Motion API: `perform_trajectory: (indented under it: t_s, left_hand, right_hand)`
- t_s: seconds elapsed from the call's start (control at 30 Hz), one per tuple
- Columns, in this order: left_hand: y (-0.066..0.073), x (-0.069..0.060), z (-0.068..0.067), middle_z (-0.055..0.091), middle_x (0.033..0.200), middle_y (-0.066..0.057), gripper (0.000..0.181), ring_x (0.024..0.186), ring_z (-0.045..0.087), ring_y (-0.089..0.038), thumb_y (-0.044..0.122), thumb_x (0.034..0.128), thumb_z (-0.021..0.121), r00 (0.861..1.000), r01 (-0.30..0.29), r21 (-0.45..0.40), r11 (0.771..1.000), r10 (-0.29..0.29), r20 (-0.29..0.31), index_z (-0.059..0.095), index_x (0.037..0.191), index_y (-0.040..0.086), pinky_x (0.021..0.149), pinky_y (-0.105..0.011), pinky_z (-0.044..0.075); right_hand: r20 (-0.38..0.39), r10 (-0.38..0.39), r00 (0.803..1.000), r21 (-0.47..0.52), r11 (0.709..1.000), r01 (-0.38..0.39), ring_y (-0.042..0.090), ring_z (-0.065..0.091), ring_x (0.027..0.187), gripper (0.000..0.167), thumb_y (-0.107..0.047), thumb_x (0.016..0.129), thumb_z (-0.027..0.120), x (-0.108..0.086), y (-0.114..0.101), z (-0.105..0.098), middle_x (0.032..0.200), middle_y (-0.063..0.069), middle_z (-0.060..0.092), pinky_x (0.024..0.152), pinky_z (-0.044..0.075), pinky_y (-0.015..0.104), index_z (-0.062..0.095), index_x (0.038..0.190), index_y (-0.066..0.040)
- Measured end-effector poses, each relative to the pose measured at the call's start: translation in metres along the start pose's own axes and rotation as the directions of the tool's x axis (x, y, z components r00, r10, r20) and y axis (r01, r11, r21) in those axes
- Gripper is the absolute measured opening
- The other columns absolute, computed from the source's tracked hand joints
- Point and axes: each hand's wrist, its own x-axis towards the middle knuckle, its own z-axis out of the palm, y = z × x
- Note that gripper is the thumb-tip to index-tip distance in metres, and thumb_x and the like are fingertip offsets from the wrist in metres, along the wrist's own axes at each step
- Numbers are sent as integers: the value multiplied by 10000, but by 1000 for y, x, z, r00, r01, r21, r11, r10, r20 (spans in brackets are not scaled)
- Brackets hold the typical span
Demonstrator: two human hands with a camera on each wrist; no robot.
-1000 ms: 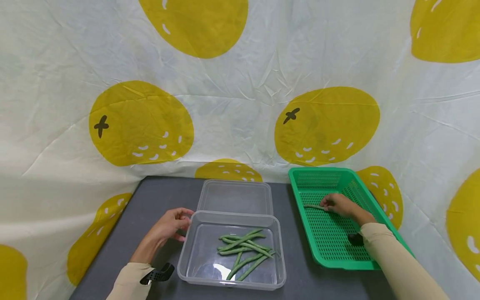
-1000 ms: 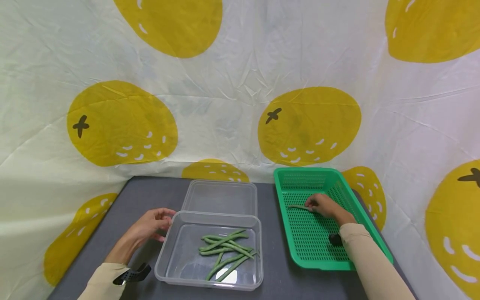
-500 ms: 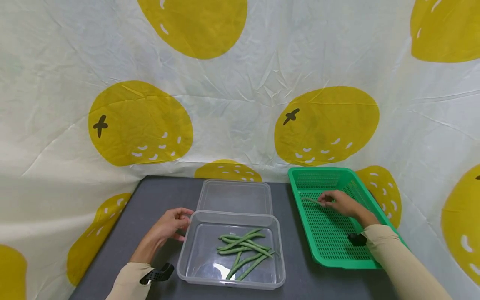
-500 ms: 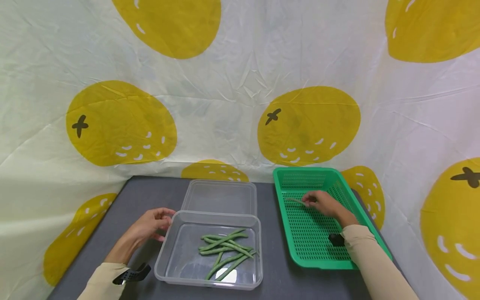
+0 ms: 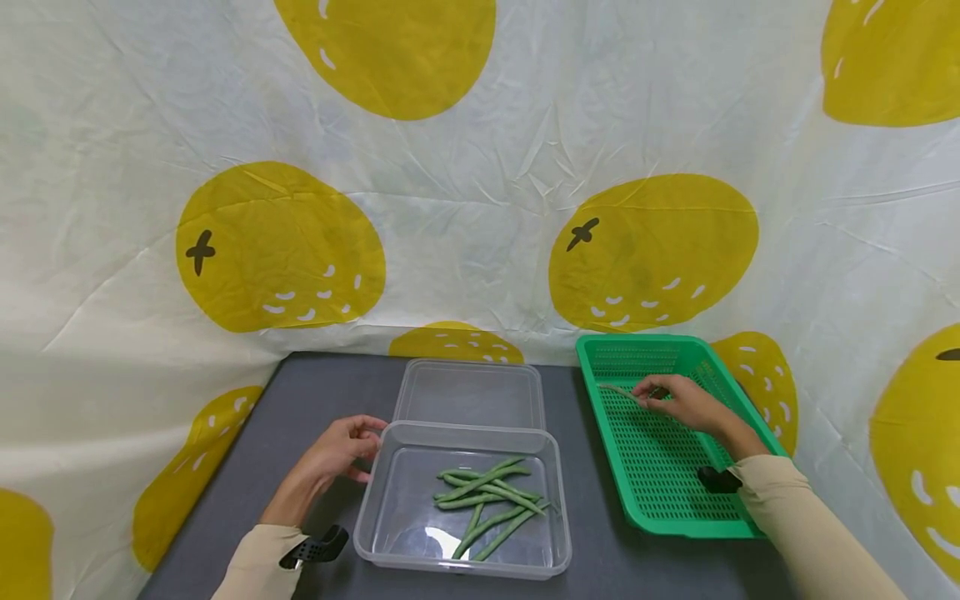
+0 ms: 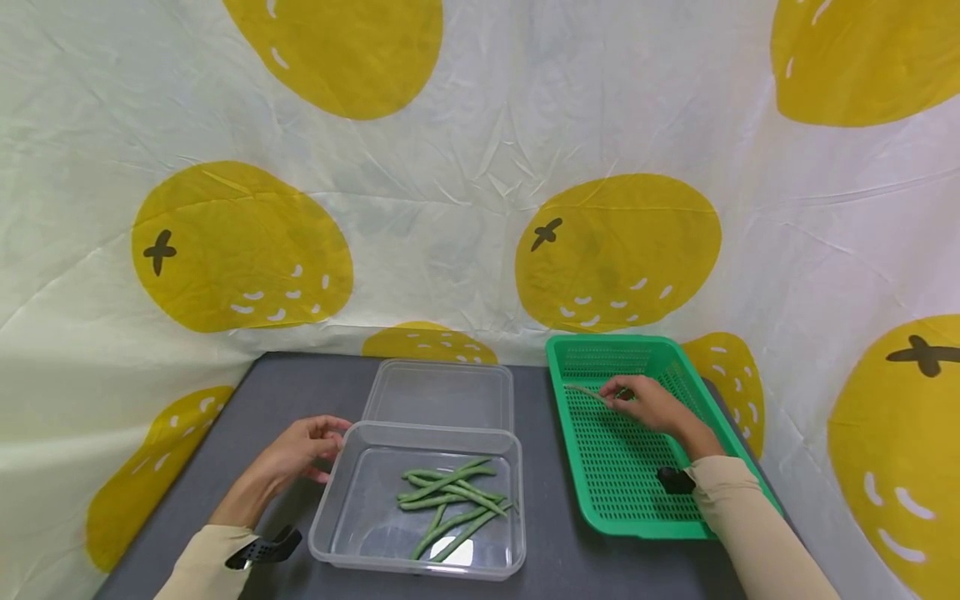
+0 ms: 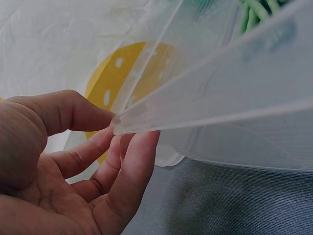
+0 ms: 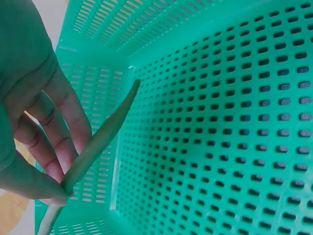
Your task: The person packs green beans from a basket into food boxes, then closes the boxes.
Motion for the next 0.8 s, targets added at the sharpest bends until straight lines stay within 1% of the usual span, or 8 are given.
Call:
perform_trajectory:
  t_s: [0.17, 0.27, 0.47, 0.63, 0.8]
  left_hand:
    - [0, -1, 1, 615, 1064, -228, 387, 839, 644, -256, 65, 962, 603, 1000, 3, -3, 1000, -3, -1, 568, 1334, -39, 588, -400, 599]
    - [-1, -1, 1, 615, 1065, -229, 385, 835, 644, -250, 66, 964, 603, 1000, -3, -2, 1000, 3, -2, 569, 1333, -40, 589, -399, 600]
    - [-3, -2, 1, 615, 1048, -221, 380, 828, 637, -245, 61, 971, 596, 1000, -14, -3, 1000, 14, 1, 566, 1334, -49, 587, -399, 600]
    - [-4, -2, 2, 614, 1049, -218, 380, 837, 635, -250, 64, 973, 595, 1000, -18, 0, 1000, 18, -2, 565, 1335, -47, 590, -402, 600]
    - [-6, -2, 3, 615, 1057, -211, 378, 835, 630, -244, 68, 972, 595, 1000, -19, 3, 1000, 19, -7, 566, 1332, -45, 592, -402, 600]
  right_hand:
    - [-24, -24, 999, 33, 999, 25, 264, 637, 971, 241, -202, 1010, 635, -2, -7, 0, 1091, 80, 702, 723, 550, 313, 688, 1194, -56]
    - [-45, -30, 999, 44, 999, 32, 262, 636, 969, 255, -216, 1008, 640, -3, -11, 1, 1094, 80, 699, 720, 556, 321, 687, 1203, -58]
    - [-76, -49, 996, 51, 997, 53, 205, 627, 944, 228, -223, 995, 661, -4, -22, 5, 1061, 21, 696, 716, 556, 329, 698, 1185, -103]
    - [-93, -78, 993, 59, 995, 84, 169, 625, 913, 221, -219, 982, 679, -5, -37, 8, 1039, 26, 702, 694, 556, 318, 705, 1168, -102]
    - [-108, -122, 987, 63, 990, 130, 154, 615, 860, 193, -191, 976, 689, -4, -56, 12, 1009, 32, 699, 629, 543, 320, 708, 1154, -118]
